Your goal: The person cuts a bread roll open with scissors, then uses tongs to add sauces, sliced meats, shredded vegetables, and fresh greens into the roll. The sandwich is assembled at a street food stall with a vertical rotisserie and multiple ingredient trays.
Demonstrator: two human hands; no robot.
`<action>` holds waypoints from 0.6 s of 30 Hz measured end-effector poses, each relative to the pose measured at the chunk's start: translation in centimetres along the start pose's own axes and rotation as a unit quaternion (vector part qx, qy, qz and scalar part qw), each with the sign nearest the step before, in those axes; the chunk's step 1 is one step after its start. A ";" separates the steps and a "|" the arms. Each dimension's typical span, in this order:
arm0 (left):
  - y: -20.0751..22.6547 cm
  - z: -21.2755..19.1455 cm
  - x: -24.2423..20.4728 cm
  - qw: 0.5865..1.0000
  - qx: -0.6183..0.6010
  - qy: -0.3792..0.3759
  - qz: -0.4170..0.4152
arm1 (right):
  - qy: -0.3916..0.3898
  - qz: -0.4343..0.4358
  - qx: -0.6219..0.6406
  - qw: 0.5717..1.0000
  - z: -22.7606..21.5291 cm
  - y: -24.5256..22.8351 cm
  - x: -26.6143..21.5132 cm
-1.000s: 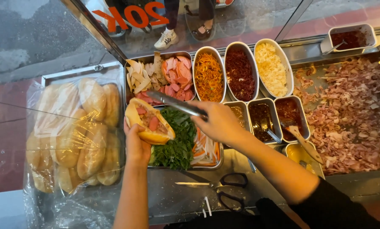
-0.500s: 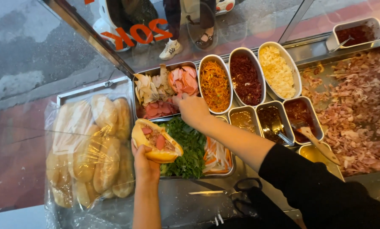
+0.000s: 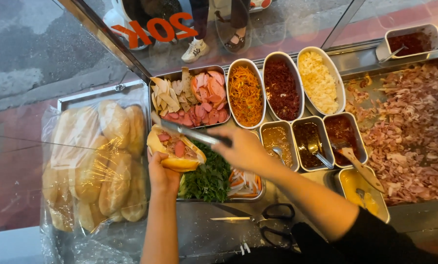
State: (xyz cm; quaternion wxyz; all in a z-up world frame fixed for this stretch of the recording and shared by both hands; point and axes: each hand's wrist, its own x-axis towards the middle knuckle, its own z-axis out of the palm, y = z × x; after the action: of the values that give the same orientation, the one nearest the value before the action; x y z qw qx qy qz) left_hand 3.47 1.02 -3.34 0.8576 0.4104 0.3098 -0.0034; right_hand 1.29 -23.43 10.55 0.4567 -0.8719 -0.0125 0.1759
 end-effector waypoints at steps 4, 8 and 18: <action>-1.2 -1.3 1.6 0.999 -0.030 0.004 0.016 | -0.041 0.080 0.015 0.996 1.3 0.3 -1.7; -1.1 0.4 -1.1 0.999 -0.010 -0.011 0.053 | -0.035 0.074 -0.056 0.995 2.3 2.3 -1.0; -0.7 0.5 -2.0 0.998 0.002 0.000 0.070 | 0.040 -0.054 -0.111 0.992 3.8 2.2 -0.1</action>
State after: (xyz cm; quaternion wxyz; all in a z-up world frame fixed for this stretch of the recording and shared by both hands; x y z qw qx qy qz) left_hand 1.92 -0.28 -2.47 0.8549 0.4327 0.2804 0.0563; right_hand -0.34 -21.67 6.85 0.3664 -0.9215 -0.0603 0.1137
